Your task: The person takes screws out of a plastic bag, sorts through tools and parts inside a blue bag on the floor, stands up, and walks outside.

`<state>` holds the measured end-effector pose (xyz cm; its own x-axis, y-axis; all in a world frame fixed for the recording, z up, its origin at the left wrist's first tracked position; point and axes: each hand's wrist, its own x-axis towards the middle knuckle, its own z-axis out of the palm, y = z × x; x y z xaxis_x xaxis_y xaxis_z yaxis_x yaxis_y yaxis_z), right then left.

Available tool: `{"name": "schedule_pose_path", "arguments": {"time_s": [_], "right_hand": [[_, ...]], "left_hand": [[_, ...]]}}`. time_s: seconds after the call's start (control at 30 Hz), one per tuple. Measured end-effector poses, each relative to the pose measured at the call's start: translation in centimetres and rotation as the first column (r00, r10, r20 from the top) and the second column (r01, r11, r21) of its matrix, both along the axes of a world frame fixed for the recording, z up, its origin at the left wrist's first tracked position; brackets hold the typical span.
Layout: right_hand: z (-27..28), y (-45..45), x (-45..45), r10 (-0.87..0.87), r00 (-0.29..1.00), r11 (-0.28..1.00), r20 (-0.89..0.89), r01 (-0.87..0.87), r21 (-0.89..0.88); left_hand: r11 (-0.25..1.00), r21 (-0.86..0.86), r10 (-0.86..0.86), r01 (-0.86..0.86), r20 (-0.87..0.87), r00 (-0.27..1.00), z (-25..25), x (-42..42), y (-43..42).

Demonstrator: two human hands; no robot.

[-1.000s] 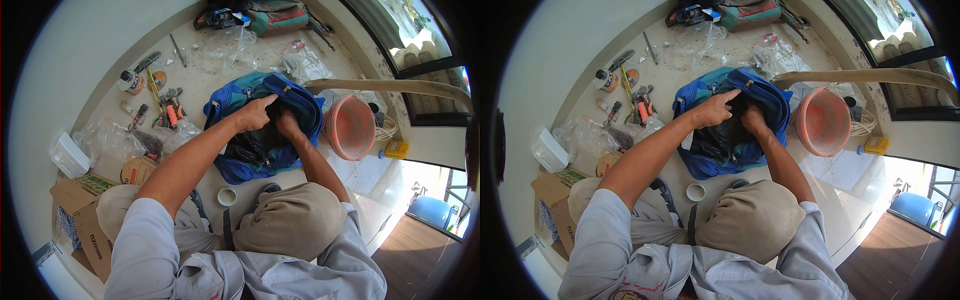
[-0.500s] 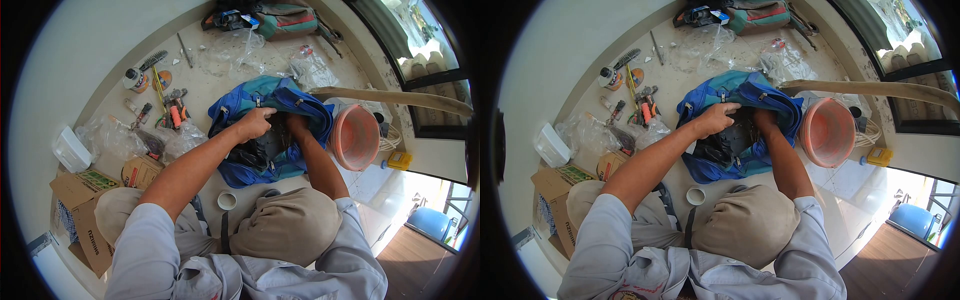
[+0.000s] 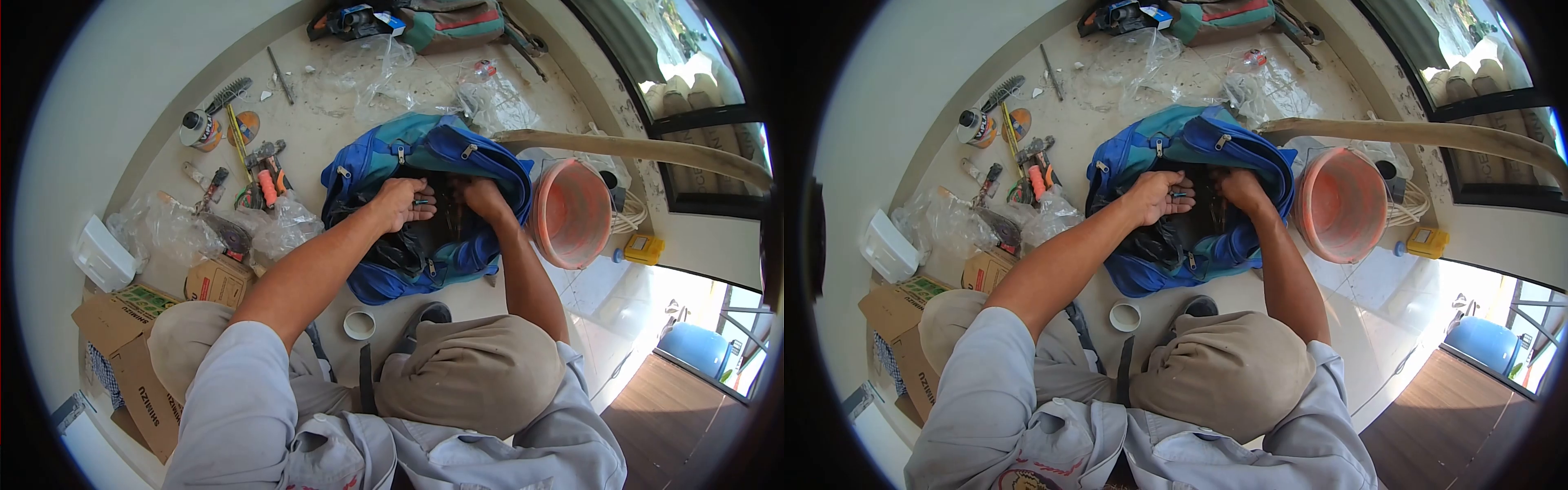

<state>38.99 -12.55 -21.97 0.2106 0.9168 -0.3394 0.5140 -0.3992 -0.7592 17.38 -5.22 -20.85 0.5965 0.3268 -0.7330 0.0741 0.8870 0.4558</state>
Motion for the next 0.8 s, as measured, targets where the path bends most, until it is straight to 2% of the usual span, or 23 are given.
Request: {"name": "schedule_pose_path", "arguments": {"time_s": [0.03, 0.13, 0.23, 0.33, 0.43, 0.53, 0.63, 0.73, 0.8], "right_hand": [[-1.8, -0.1, 0.9, 0.055, 0.971, 0.991, 0.231, -0.082, 0.106], [-2.0, -0.1, 0.7, 0.148, 0.852, 0.979, 0.501, -0.199, 0.049], [-3.0, 0.4, -0.6, 0.034, 0.843, 0.981, 0.537, -0.129, 0.142], [-3.2, 0.0, -1.2, 0.124, 0.746, 0.984, 0.654, -0.177, 0.015], [-4.1, 0.0, -0.9, 0.153, 0.727, 0.984, 0.669, -0.171, -0.039], [-4.5, -0.1, -0.8, 0.099, 0.757, 0.977, 0.646, -0.197, 0.082], [-2.5, -0.5, -1.3, 0.148, 0.818, 0.983, 0.555, -0.185, 0.011], [-3.6, -0.5, 0.2, 0.207, 0.863, 0.978, 0.460, -0.172, -0.119], [-4.1, -1.1, 0.2, 0.043, 0.887, 0.987, 0.460, -0.110, 0.120]], "left_hand": [[0.999, 0.024, -0.028, 0.029, -0.041, 0.999, -0.4, -0.1, 0.0], [0.991, 0.088, -0.092, 0.097, -0.059, 0.994, -0.1, -0.5, -0.1], [0.996, 0.068, -0.056, 0.058, -0.034, 0.998, 0.1, -1.0, -0.3], [0.996, 0.065, -0.057, 0.061, -0.062, 0.996, 0.6, -1.7, -0.3], [0.995, 0.067, -0.067, 0.071, -0.060, 0.996, 1.0, -2.2, -0.3], [0.998, 0.036, -0.056, 0.057, -0.031, 0.998, 1.0, -2.4, -0.2], [0.999, 0.013, -0.045, 0.045, -0.013, 0.999, 0.8, -2.5, -0.1], [0.998, 0.013, -0.060, 0.060, -0.017, 0.998, 1.0, -2.3, -0.1], [0.997, 0.035, -0.062, 0.063, -0.035, 0.997, 1.1, -2.2, -0.3]]}}
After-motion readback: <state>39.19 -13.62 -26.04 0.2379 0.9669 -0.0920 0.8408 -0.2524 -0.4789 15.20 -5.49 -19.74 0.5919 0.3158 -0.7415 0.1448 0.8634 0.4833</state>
